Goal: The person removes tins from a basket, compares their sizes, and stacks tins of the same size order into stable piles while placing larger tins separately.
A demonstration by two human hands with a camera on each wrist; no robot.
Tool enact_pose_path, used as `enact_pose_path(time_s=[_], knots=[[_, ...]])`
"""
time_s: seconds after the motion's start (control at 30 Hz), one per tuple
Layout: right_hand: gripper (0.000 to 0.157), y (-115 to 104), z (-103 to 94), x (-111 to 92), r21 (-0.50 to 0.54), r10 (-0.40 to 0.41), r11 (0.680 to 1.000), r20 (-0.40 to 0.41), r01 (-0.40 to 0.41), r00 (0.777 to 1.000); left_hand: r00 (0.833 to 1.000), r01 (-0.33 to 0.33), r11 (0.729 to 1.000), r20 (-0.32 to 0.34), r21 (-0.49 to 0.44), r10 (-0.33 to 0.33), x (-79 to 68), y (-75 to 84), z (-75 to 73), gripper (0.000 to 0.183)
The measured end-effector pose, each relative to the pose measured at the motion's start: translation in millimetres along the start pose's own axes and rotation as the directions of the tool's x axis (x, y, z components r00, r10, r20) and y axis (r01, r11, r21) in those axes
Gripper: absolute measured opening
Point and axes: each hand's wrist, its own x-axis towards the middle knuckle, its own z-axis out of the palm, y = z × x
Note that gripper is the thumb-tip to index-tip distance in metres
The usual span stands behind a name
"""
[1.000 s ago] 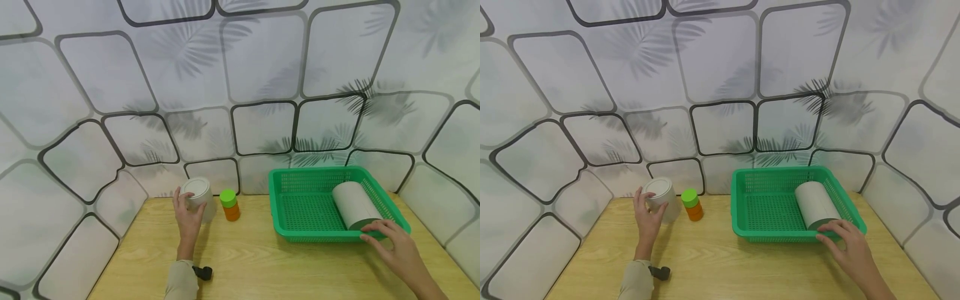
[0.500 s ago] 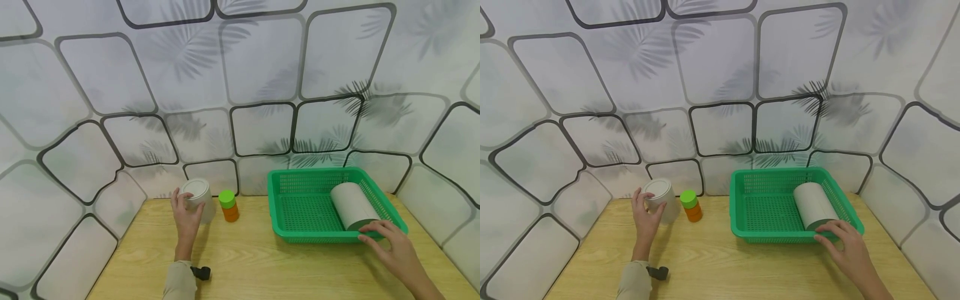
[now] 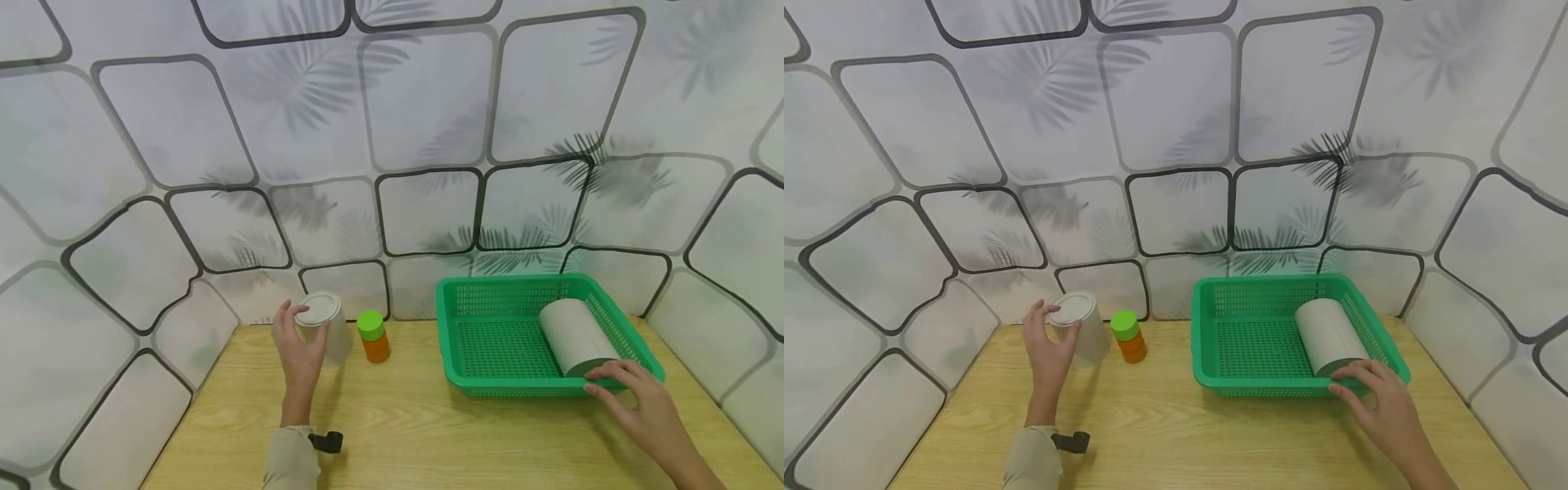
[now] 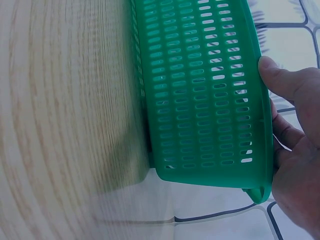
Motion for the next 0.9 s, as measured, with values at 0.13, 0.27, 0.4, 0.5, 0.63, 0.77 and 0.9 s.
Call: enact_pose_path(time_s=[0.13, 0.27, 0.4, 0.5, 0.63, 0.77, 0.9], knots=[[0.041, -0.2, 0.0, 0.2, -0.003, -0.003, 1.0, 0.0, 0.003, 1.0, 1.0, -0.023, 1.0, -0.012, -0.01, 0.023, 2.8, 8.0, -3.3, 0.041], [0.042, -1.0, -0.5, 1.4, 0.002, -0.003, 1.0, 0.002, 0.003, 1.0, 0.999, -0.045, 0.998, -0.013, -0.042, 0.045, 5.9, 16.7, -5.1, 0.04], [0.042, -2.0, -0.2, 1.4, 0.0, -0.002, 1.0, 0.001, 0.002, 1.0, 0.999, -0.047, 0.996, 0.009, -0.074, 0.048, 7.4, 27.4, -3.6, 0.039], [0.041, -2.6, -0.4, 1.0, 0.001, 0.0, 1.0, 0.003, 0.0, 1.0, 0.998, -0.048, 0.995, 0.031, -0.088, 0.051, 6.3, 36.1, -1.0, 0.038], [0.04, -2.4, -0.6, 0.6, 0.009, 0.001, 1.0, 0.007, -0.001, 1.0, 0.996, -0.058, 0.993, 0.066, -0.106, 0.065, 3.1, 44.7, 3.5, 0.039], [0.04, -2.1, -1.0, 1.4, 0.013, -0.002, 1.0, 0.014, 0.002, 1.0, 0.991, -0.076, 0.989, 0.098, -0.126, 0.089, 0.0, 50.9, 8.2, 0.04], [0.041, -1.0, -2.0, 3.1, 0.02, -0.006, 1.0, 0.014, 0.005, 1.0, 0.984, -0.083, 0.987, 0.146, -0.136, 0.103, -1.7, 57.3, 13.9, 0.041]])
